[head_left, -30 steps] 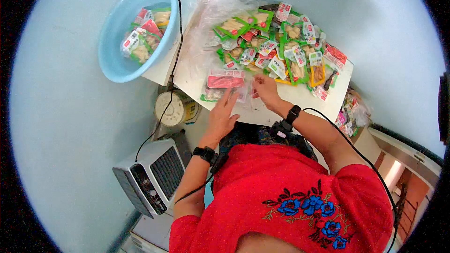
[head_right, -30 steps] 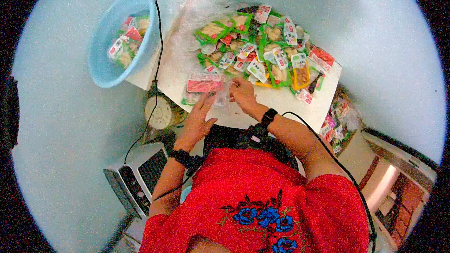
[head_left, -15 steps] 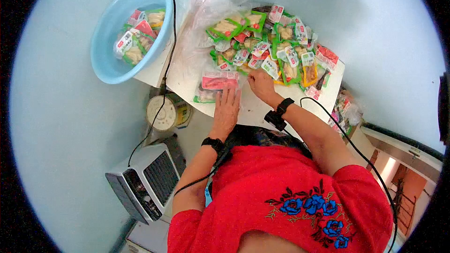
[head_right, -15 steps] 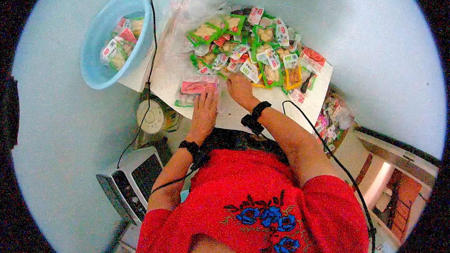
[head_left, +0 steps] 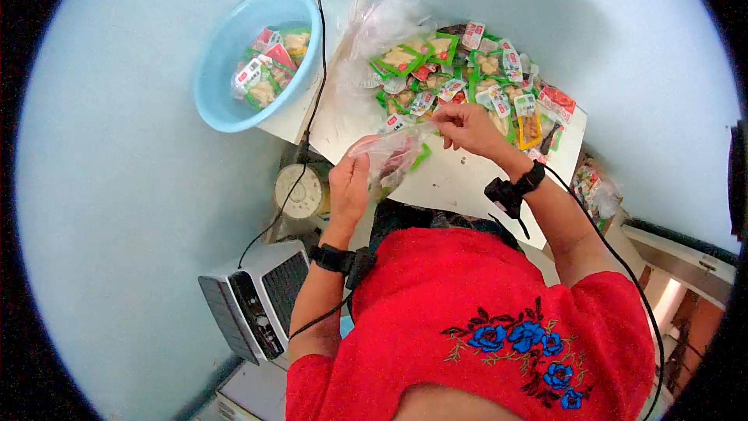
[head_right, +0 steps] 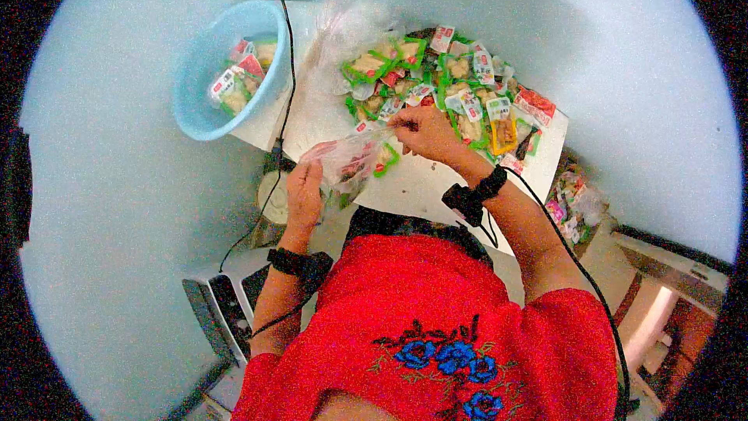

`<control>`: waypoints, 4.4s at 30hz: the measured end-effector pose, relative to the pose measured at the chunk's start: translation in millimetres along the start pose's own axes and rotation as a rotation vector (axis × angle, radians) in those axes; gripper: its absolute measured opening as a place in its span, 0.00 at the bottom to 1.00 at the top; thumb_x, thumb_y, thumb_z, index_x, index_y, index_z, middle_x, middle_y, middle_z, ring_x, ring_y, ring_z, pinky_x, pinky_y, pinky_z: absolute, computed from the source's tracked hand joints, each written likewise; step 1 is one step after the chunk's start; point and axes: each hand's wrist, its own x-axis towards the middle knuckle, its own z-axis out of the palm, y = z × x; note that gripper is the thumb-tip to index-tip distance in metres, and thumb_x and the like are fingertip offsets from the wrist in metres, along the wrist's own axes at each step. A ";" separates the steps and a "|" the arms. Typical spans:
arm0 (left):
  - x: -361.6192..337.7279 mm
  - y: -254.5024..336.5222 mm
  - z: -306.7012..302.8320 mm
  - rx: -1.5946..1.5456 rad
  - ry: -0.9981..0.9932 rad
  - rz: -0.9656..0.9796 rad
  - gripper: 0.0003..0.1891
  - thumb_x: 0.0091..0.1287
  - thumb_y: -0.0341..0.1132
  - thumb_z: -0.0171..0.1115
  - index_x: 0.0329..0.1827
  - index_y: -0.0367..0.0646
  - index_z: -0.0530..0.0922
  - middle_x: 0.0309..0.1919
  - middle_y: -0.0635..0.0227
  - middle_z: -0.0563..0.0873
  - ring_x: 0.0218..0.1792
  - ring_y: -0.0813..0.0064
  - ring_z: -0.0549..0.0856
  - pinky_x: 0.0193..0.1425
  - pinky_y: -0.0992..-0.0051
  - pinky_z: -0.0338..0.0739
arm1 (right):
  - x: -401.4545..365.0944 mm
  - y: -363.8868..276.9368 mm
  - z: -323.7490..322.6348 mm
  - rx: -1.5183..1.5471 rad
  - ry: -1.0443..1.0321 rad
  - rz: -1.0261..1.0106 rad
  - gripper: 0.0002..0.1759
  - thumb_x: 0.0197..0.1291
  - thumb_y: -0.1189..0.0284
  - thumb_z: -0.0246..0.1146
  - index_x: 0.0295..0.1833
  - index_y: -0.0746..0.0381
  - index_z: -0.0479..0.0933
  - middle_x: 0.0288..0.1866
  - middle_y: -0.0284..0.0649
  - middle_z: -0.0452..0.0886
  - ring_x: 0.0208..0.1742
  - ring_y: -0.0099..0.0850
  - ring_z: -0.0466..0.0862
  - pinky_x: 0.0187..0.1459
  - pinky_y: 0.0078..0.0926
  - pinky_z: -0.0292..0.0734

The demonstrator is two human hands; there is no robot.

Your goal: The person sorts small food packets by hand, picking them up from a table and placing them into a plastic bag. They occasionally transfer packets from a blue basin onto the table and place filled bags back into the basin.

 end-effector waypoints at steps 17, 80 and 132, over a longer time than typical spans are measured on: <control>12.6 -34.1 -23.5 -0.565 -0.044 -0.164 0.15 0.74 0.37 0.51 0.50 0.32 0.78 0.46 0.58 0.85 0.48 0.68 0.84 0.60 0.68 0.74 | -16.4 -17.8 14.9 -0.140 0.110 -0.339 0.05 0.59 0.75 0.65 0.37 0.66 0.77 0.34 0.38 0.79 0.35 0.24 0.77 0.36 0.24 0.72; 91.0 -26.2 -33.0 0.652 -0.561 0.550 0.18 0.55 0.44 0.70 0.41 0.42 0.80 0.50 0.54 0.80 0.55 0.54 0.78 0.55 0.59 0.74 | -9.2 -7.0 76.1 -0.062 0.344 -0.118 0.10 0.61 0.68 0.64 0.39 0.64 0.82 0.30 0.38 0.83 0.33 0.25 0.79 0.38 0.27 0.74; 88.9 -20.6 -91.6 0.868 -0.560 0.548 0.07 0.63 0.27 0.53 0.40 0.40 0.79 0.32 0.53 0.82 0.38 0.52 0.82 0.42 0.57 0.77 | 1.8 -12.8 67.2 -0.242 0.218 -0.267 0.04 0.55 0.72 0.68 0.32 0.61 0.84 0.25 0.37 0.79 0.28 0.30 0.78 0.31 0.27 0.71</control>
